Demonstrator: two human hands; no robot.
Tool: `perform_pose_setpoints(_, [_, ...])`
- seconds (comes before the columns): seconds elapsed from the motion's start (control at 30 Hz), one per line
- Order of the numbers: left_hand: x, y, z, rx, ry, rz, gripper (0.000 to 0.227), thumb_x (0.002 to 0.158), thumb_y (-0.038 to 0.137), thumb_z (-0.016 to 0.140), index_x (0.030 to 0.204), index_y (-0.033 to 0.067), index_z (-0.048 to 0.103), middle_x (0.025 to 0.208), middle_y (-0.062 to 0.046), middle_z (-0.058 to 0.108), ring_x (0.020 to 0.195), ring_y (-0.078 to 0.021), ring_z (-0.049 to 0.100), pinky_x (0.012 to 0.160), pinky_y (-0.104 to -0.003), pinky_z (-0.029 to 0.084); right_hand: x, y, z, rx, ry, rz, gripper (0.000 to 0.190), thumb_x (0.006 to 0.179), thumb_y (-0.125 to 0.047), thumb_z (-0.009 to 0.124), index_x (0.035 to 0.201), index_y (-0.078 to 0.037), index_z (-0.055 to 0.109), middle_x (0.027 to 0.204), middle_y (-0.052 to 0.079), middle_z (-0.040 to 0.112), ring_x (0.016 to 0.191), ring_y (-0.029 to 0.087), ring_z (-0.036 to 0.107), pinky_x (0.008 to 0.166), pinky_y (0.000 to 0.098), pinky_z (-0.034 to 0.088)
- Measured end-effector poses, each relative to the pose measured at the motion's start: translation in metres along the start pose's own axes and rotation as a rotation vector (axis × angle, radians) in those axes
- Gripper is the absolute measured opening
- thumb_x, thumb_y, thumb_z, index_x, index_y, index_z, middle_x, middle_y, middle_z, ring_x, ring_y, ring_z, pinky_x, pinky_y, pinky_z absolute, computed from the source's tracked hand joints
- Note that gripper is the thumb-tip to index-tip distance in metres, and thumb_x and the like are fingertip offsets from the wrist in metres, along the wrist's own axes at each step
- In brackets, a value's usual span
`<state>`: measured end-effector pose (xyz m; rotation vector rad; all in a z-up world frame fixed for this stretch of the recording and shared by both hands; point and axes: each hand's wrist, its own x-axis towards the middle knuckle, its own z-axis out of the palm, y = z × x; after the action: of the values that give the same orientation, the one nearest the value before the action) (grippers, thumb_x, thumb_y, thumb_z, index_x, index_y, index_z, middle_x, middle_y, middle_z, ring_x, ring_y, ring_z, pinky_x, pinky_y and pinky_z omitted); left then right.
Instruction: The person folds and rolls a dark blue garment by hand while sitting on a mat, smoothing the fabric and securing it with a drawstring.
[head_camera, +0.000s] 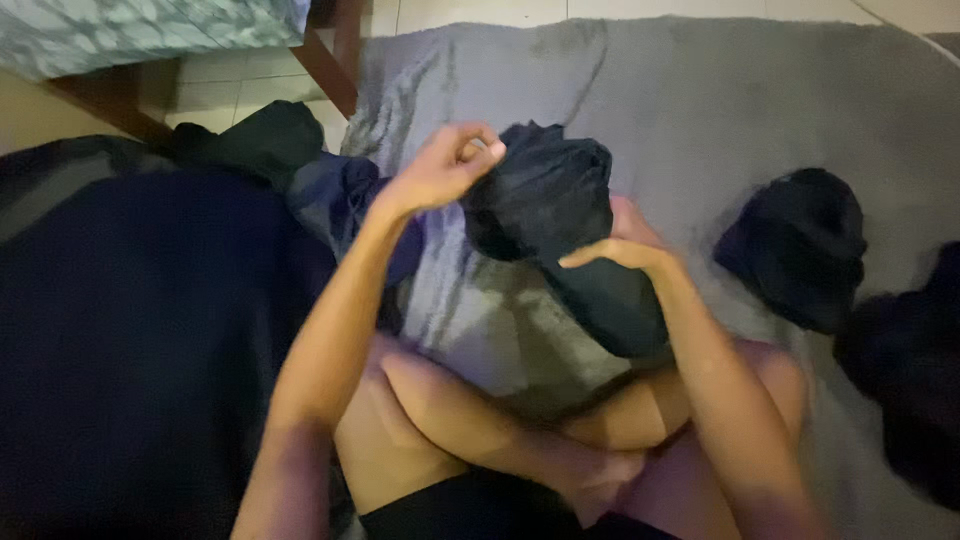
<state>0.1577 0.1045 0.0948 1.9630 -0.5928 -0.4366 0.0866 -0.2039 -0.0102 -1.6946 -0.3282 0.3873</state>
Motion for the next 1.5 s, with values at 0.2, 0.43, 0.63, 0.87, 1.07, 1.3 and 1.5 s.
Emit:
perform_pose_setpoints(0.2, [0.011, -0.042, 0.060, -0.162, 0.255, 0.277, 0.061, 0.101, 0.011, 0.088, 0.153, -0.0003, 0.057, 0.103, -0.021, 0.076, 0.101, -0.0284, 0.082, 0.082, -0.037, 0.067, 0.005, -0.005, 0.025, -0.071, 0.339, 0.224, 0.089, 0.057, -0.028, 0.115, 0.133, -0.004, 0.076, 0.130, 0.019, 0.079, 0.126, 0.038, 0.073, 0.109, 0.0558, 0.058])
perform_pose_setpoints(0.43, [-0.005, -0.009, 0.118, 0.219, 0.447, 0.476, 0.046, 0.094, -0.010, 0.068, 0.120, 0.0253, 0.083, 0.098, -0.001, 0.073, 0.096, -0.0305, 0.073, 0.093, -0.038, 0.060, 0.017, 0.013, 0.048, -0.474, 0.590, 0.216, 0.058, 0.064, -0.027, 0.097, 0.111, 0.002, 0.082, 0.099, 0.027, 0.080, 0.103, 0.053, 0.077, 0.077, 0.0637, 0.062])
perform_pose_setpoints(0.63, [-0.011, -0.040, 0.153, 0.501, 0.457, 0.582, 0.029, 0.096, -0.001, 0.058, 0.102, 0.0206, 0.076, 0.085, -0.001, 0.058, 0.082, -0.0256, 0.062, 0.081, -0.039, 0.058, 0.026, 0.069, 0.036, -0.548, 0.592, 0.310, 0.062, 0.068, -0.043, 0.095, 0.108, 0.003, 0.083, 0.099, 0.028, 0.081, 0.101, 0.055, 0.076, 0.078, 0.0657, 0.064])
perform_pose_setpoints(0.87, [-0.027, -0.179, 0.187, 0.216, 0.811, 0.092, 0.065, 0.073, -0.023, 0.074, 0.129, 0.0051, 0.056, 0.116, -0.017, 0.053, 0.109, -0.0463, 0.062, 0.096, -0.055, 0.052, 0.036, 0.079, 0.029, -0.516, 0.715, 0.318, 0.059, 0.071, -0.044, 0.095, 0.103, 0.004, 0.084, 0.096, 0.029, 0.080, 0.099, 0.055, 0.077, 0.076, 0.0645, 0.063])
perform_pose_setpoints(1.07, [-0.053, -0.181, 0.224, -0.302, 0.492, 0.138, 0.040, 0.114, 0.029, 0.064, 0.143, 0.0023, 0.058, 0.138, -0.023, 0.061, 0.138, -0.0462, 0.056, 0.119, -0.057, 0.045, 0.044, 0.096, 0.024, -0.487, 0.793, 0.323, 0.058, 0.073, -0.045, 0.095, 0.099, 0.005, 0.084, 0.094, 0.030, 0.079, 0.097, 0.056, 0.077, 0.074, 0.0635, 0.062])
perform_pose_setpoints(1.3, [-0.082, -0.105, 0.227, 0.127, 0.267, 0.132, 0.155, 0.054, 0.070, 0.100, 0.174, 0.0108, 0.021, 0.161, -0.033, 0.032, 0.150, -0.0628, 0.043, 0.124, -0.070, 0.040, 0.057, 0.114, 0.026, -0.440, 0.885, 0.335, 0.057, 0.076, -0.046, 0.095, 0.095, 0.006, 0.084, 0.091, 0.031, 0.079, 0.096, 0.056, 0.077, 0.073, 0.0626, 0.061])
perform_pose_setpoints(1.5, [-0.067, -0.139, 0.249, 0.262, 0.396, 0.179, 0.153, 0.046, 0.055, 0.105, 0.173, 0.0122, 0.031, 0.158, -0.031, 0.035, 0.149, -0.0565, 0.045, 0.126, -0.064, 0.040, 0.062, 0.127, 0.033, -0.395, 0.979, 0.352, 0.057, 0.079, -0.047, 0.096, 0.090, 0.007, 0.084, 0.089, 0.032, 0.078, 0.094, 0.056, 0.078, 0.071, 0.0616, 0.060])
